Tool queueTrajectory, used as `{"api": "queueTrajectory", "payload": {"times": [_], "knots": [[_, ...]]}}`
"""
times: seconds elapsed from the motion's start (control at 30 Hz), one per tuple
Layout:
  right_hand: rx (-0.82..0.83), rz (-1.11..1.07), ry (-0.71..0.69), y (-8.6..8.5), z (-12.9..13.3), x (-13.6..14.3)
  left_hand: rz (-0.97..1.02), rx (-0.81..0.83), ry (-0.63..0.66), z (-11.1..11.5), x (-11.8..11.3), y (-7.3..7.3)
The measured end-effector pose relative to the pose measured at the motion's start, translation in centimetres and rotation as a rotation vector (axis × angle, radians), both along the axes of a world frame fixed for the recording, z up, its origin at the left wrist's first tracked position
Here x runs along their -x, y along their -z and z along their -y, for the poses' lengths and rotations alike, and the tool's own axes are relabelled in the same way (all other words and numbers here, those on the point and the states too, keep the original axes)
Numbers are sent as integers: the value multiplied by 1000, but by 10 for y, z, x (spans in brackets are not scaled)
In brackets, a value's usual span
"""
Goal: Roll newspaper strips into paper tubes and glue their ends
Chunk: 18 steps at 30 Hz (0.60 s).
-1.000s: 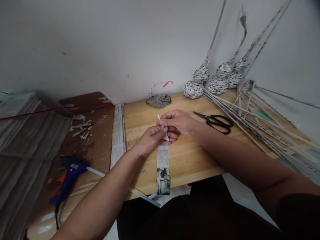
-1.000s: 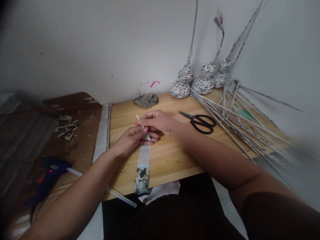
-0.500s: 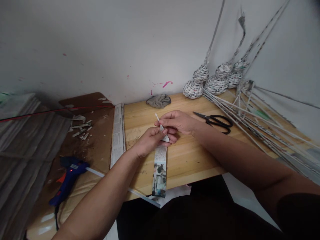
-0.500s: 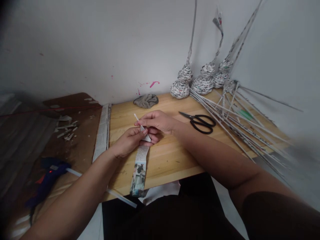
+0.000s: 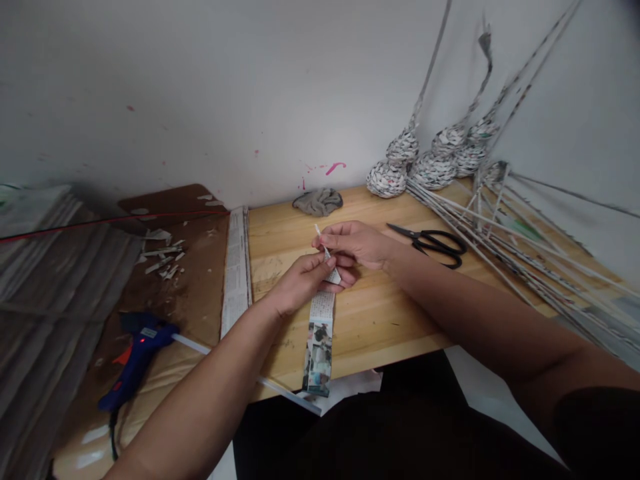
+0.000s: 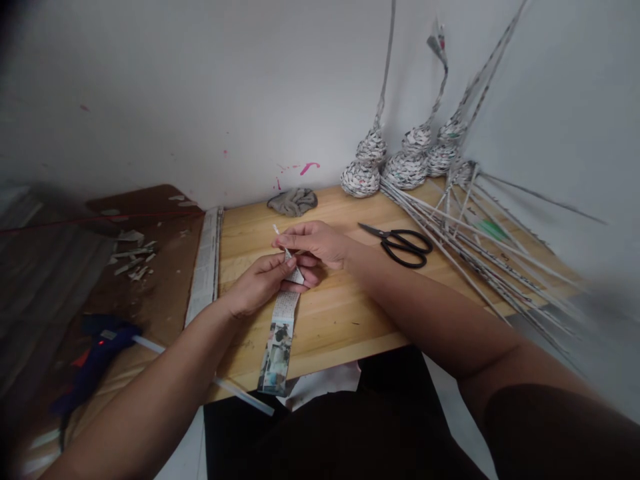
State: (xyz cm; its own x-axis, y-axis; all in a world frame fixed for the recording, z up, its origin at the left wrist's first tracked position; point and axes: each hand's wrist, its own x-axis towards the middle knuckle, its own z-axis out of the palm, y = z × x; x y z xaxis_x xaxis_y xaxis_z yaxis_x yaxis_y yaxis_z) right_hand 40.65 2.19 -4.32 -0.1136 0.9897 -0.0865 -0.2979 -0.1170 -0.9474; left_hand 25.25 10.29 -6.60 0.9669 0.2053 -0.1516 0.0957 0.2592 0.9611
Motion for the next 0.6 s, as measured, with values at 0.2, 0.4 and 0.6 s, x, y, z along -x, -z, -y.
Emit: {"api": "queueTrajectory", "payload": {"times": [0.2, 0.4, 0.6], "knots": [[11, 7, 125, 1, -2, 0, -33, -16, -24, 3, -1, -5], [67, -57, 281, 2, -5, 2, -67, -38, -28, 5, -1, -10], [20, -36, 132, 4, -4, -6, -62, -3, -25, 3, -1, -8]]}}
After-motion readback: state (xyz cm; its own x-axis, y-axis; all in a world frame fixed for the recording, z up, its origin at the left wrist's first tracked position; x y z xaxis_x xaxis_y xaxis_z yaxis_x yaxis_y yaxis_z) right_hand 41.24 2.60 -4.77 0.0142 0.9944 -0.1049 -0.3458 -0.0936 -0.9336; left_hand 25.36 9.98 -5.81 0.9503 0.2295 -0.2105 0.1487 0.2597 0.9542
